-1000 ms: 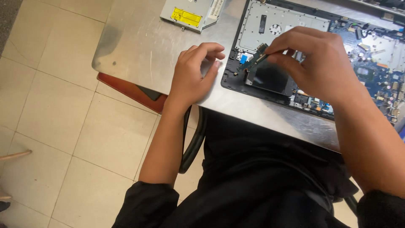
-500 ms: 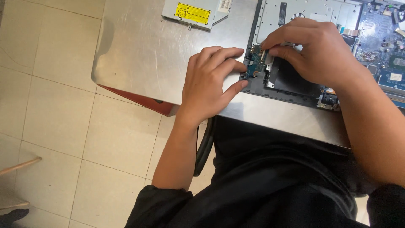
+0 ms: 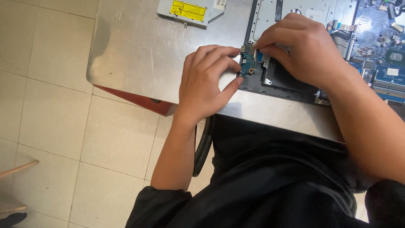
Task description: Soldering a component onto a laptop motherboard and fitting it into the chassis
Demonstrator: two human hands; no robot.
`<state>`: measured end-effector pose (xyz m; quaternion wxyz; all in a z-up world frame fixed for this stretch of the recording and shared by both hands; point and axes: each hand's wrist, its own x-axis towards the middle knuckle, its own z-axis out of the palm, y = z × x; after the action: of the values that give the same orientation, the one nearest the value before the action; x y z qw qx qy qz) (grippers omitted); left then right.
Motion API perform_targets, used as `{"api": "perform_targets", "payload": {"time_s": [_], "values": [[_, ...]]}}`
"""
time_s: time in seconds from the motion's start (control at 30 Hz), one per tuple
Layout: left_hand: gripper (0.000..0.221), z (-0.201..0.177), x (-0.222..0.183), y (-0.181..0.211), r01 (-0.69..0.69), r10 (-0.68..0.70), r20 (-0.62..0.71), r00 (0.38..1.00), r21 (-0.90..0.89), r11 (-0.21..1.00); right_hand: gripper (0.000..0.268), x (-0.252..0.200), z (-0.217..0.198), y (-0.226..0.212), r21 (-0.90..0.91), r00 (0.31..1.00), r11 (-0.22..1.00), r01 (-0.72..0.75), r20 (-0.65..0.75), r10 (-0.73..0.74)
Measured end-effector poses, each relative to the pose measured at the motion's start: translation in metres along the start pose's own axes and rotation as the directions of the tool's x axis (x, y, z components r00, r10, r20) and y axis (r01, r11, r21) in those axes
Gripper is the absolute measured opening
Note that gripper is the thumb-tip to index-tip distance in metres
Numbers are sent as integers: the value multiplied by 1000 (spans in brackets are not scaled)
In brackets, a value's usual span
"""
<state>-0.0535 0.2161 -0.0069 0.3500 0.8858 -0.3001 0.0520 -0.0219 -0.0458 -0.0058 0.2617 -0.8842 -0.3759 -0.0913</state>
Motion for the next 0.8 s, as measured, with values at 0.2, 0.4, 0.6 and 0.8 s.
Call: {"api": "perform_targets", "payload": {"time_s": [0.2,0.4,0.6,0.8], "values": [[18,2,-1,-1,13,-13,-11,1000,0,1000,6,0,4,-1,0,999,1000,-18,-29,18],[23,2,0,1,50,-50,-13,999,-7,999,8,0,5,-3,0,999,1000,-22,-39,22],[28,1,0,4,79,-80,-37,996,-24,997,8,0,4,-2,46,999,998,-36,-29,37],[40,1,-2,0,28,-28,-14,999,3,1000,10,0,3,-2,43,998,998,-51,-22,52]]}}
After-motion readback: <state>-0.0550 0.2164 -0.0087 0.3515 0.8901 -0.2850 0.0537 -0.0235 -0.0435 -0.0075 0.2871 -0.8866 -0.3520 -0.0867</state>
